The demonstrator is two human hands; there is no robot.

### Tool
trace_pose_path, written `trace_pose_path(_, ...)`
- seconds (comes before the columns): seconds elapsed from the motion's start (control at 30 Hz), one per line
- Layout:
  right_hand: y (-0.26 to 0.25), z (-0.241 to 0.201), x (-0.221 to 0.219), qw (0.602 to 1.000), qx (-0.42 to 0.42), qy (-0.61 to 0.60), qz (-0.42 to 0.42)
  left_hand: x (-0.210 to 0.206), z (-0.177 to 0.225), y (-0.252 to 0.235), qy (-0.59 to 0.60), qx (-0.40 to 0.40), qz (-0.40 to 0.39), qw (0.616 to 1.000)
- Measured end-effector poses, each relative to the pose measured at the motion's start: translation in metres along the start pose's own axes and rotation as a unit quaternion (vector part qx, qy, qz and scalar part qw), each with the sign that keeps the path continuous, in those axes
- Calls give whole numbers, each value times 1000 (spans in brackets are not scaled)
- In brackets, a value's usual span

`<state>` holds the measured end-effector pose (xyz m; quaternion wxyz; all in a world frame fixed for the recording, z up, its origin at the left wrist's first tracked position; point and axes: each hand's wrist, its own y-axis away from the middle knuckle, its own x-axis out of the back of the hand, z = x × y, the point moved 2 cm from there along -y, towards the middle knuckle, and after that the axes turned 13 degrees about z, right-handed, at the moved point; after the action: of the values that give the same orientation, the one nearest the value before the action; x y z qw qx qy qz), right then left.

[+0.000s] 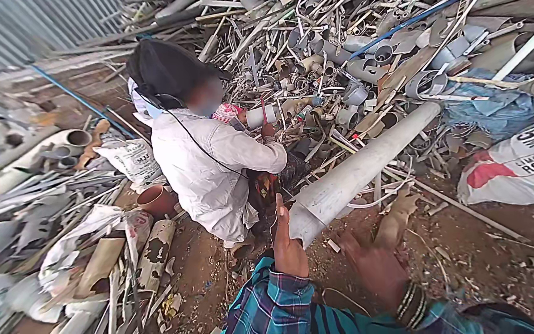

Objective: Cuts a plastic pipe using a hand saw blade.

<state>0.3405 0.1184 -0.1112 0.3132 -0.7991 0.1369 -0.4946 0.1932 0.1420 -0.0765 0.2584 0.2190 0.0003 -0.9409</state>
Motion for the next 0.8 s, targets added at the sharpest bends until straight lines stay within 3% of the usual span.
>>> trace_pose_path(0.1,-3,4,4,997,41,18,55,-2,0,2,7,-18,-8,1000)
trace_pose_path(0.17,-23,21,13,997,-46,46,-50,0,-2,2,-7,-17,-20,1000)
trace_pose_path(0.2,-37,30,17,981,-116,63,-145,1,-3,1,-13,-15,-26,999)
trace_pose_path(0.27,-53,42,21,955,-165,90,-229,3,-5,0,-18,-12,-29,999)
trace_pose_path(0.3,-50,37,24,959,-151,90,-220,4,-7,0,-16,-11,-29,999)
trace_pose_path(0.4,-14,-7,30,998,0,45,-40,1,-7,6,-13,-13,-13,1000)
trace_pose_path(0.5,-2,-20,26,996,63,48,42,0,-6,7,-13,-15,4,1000)
trace_pose_path(0.53,-9,-9,22,997,43,67,24,0,-6,7,-12,-13,1,1000)
trace_pose_path(0.57,-21,5,23,995,-13,84,-44,1,-8,5,-11,-11,-7,1000)
trace_pose_path(0.63,-57,37,25,950,-165,125,-232,4,-10,3,-10,-4,-19,1000)
trace_pose_path(0.67,-71,51,25,926,-211,140,-279,4,-11,2,-14,-2,-28,999)
trace_pose_path(0.73,-78,55,26,910,-232,153,-309,5,-13,3,-20,-1,-48,999)
trace_pose_path(0.8,-58,28,29,948,-151,132,-248,6,-13,5,-25,2,-58,998)
